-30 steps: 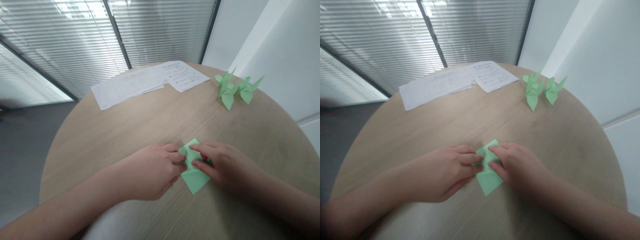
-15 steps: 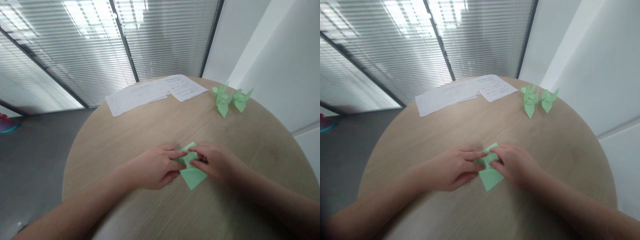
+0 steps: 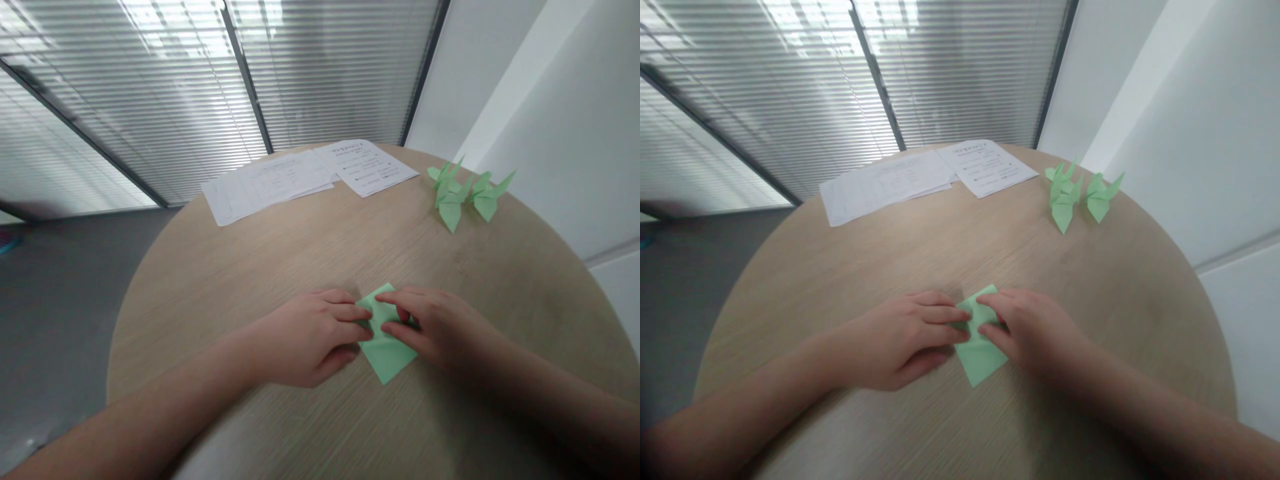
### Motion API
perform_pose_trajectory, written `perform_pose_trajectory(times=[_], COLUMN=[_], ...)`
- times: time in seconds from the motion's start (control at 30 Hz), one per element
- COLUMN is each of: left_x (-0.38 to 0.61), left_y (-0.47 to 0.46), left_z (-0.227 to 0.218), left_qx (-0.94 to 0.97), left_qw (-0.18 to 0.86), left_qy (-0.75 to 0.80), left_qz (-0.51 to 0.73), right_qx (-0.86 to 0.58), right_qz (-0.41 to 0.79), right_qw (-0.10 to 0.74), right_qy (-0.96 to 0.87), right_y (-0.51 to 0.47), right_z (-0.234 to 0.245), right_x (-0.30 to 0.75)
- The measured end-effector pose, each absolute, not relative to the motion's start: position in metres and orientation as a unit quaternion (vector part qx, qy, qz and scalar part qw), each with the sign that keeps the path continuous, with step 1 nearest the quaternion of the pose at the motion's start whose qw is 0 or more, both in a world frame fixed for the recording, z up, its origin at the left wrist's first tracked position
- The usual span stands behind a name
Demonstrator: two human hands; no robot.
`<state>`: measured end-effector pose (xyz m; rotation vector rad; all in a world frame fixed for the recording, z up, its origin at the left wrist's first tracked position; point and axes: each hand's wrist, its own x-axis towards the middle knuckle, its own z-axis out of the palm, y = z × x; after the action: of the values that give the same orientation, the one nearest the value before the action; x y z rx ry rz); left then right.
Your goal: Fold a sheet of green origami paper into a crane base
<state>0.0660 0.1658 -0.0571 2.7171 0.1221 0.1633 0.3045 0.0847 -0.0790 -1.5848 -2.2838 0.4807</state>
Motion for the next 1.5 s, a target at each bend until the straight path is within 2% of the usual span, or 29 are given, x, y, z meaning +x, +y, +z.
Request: perform_pose_trajectory(times=[0.3, 0.87, 1.07, 1.17, 1.27, 1.37, 1.5], left_x=[0.061, 0.062, 0.064, 0.067, 0.072, 0.077, 0.080], left_y=[0.169, 0.169, 0.167, 0.165, 0.164, 0.163, 0.162], left_z=[-0.061, -0.061, -0.067, -0.074, -0.080, -0.082, -0.082], left_qx=[0.962, 0.969, 0.972, 0.971, 0.970, 0.972, 0.972], left_qw=[0.257, 0.237, 0.212, 0.203, 0.191, 0.176, 0.164], left_qy=[0.052, 0.050, 0.055, 0.067, 0.070, 0.080, 0.082], left_qz=[0.074, 0.048, 0.081, 0.110, 0.130, 0.137, 0.145], right_qx=[-0.572, -0.574, -0.483, -0.461, -0.431, -0.413, -0.479], right_qz=[0.152, 0.158, 0.196, 0.141, 0.117, 0.108, 0.093], right_qw=[0.158, 0.138, 0.167, 0.205, 0.164, 0.107, 0.174], right_qy=[-0.791, -0.792, -0.837, -0.852, -0.879, -0.898, -0.855], right_y=[0.085, 0.085, 0.089, 0.086, 0.076, 0.062, 0.052], right_z=[-0.078, -0.080, -0.068, -0.047, -0.035, -0.042, -0.065], right_x=[0.303, 0.304, 0.331, 0.350, 0.352, 0.343, 0.332])
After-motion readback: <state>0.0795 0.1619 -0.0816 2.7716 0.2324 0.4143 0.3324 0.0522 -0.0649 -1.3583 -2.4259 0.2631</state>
